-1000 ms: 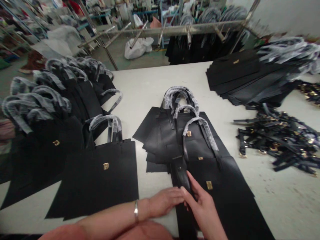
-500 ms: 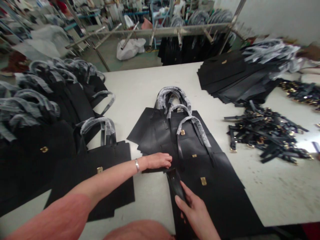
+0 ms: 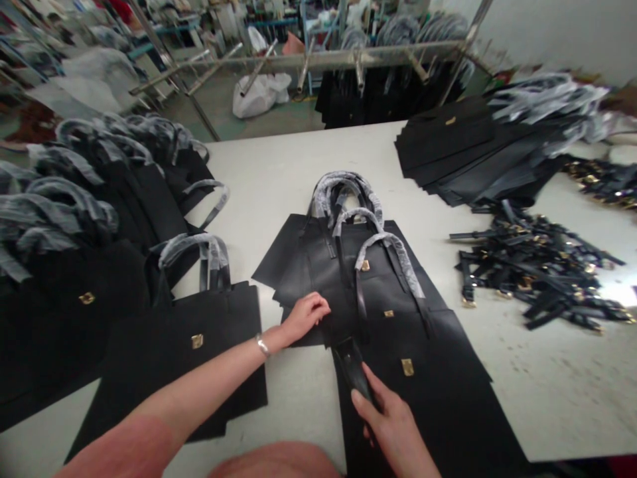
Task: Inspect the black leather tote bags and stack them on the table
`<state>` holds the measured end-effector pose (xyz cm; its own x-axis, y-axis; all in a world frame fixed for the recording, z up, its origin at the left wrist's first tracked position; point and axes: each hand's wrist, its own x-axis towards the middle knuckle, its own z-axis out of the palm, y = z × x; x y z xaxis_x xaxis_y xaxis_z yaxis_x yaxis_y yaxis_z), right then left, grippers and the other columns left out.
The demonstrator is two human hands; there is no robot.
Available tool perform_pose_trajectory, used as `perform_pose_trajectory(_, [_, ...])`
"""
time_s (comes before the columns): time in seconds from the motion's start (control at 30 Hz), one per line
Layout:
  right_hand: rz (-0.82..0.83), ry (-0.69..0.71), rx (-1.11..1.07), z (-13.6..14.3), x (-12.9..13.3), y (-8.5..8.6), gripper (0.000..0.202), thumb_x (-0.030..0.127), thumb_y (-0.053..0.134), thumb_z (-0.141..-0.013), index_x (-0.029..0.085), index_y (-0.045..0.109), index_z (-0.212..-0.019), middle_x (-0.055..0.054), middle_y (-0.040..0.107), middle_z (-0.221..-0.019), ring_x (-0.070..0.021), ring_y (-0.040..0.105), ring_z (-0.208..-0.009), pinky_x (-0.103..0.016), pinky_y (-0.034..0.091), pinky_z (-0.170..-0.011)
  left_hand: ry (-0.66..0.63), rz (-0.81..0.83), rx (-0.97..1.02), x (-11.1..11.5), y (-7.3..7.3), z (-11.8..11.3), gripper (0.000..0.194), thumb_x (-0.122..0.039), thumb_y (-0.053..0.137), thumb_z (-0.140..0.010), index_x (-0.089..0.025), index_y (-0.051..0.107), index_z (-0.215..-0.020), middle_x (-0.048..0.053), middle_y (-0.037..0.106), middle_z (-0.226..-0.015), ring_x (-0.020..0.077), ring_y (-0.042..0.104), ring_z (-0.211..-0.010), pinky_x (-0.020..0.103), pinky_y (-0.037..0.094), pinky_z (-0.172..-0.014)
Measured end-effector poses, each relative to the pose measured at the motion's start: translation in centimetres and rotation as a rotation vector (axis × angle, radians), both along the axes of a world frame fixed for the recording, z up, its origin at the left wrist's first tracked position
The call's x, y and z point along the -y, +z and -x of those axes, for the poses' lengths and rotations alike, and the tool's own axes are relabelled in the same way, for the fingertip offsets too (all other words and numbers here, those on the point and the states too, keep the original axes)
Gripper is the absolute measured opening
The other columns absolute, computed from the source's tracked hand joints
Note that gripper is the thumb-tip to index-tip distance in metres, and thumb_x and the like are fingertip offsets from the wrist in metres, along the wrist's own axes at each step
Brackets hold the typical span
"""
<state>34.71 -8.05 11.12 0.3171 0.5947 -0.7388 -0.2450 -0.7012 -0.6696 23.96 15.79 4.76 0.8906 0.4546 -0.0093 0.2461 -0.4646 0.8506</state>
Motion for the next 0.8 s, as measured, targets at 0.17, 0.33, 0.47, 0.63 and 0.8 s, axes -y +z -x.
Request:
perform_pose_trajectory(0.17, [0.012,0.04,0.039,0.1,0.6,-0.8,0.081,0.052,0.061,-0.078,0.015,0.039,-0.146,0.003,0.061,-0.062,-0.0155,0.055,-0.048,-0.026,0.045,-0.042,-0.316,-0.162,0.042,6.8,-1.7,4.3,0.022,-0.035,0.048,-0.097,-0.02,0.064,-0.1,0.007,0.065,-0.104,0.0199,0.059,-0.105,0.033,0.046,-0.094])
perform_pose_trajectory(0.33, [0.001,0.066,0.072,0.5,-1.4,-0.9,0.078,0.054,0.059,-0.079,0.018,0.041,-0.145,0.003,0.063,-0.063,-0.0174,0.057,-0.048,-0.027,0.046,-0.041,-0.358,-0.251,0.046,10.0,-3.2,5.2,0.024,-0.028,0.039,-0.1,-0.021,0.057,-0.115,0.008,0.063,-0.114,0.0204,0.052,-0.119,0.035,0.045,-0.101])
perform_pose_trajectory(0.47, [-0.021,0.103,0.122,0.4,-3.7,-0.5,0.077,0.055,0.058,-0.08,0.018,0.04,-0.146,0.002,0.064,-0.06,-0.0188,0.059,-0.049,-0.029,0.048,-0.045,-0.353,-0.26,0.092,9.4,-2.6,4.7,0.021,-0.023,0.041,-0.099,-0.023,0.059,-0.11,0.006,0.065,-0.11,0.0188,0.055,-0.114,0.034,0.046,-0.099])
perform_pose_trajectory(0.63, [0.054,0.117,0.084,0.2,-2.5,0.1,0.078,0.055,0.057,-0.079,0.018,0.04,-0.146,0.004,0.062,-0.059,-0.018,0.059,-0.048,-0.027,0.046,-0.042,-0.412,-0.447,0.086,9.1,-2.5,4.9,0.025,-0.019,0.038,-0.099,-0.015,0.055,-0.116,0.009,0.064,-0.11,0.0201,0.054,-0.113,0.033,0.048,-0.096])
perform_pose_trajectory(0.8, [0.03,0.131,0.105,0.3,-3.5,-0.2,0.077,0.053,0.057,-0.08,0.017,0.041,-0.146,0.004,0.062,-0.058,-0.0187,0.058,-0.048,-0.027,0.046,-0.041,-0.443,-0.49,0.051,9.2,-2.5,4.8,0.022,-0.019,0.039,-0.098,-0.015,0.055,-0.113,0.009,0.064,-0.108,0.0193,0.055,-0.11,0.031,0.047,-0.095])
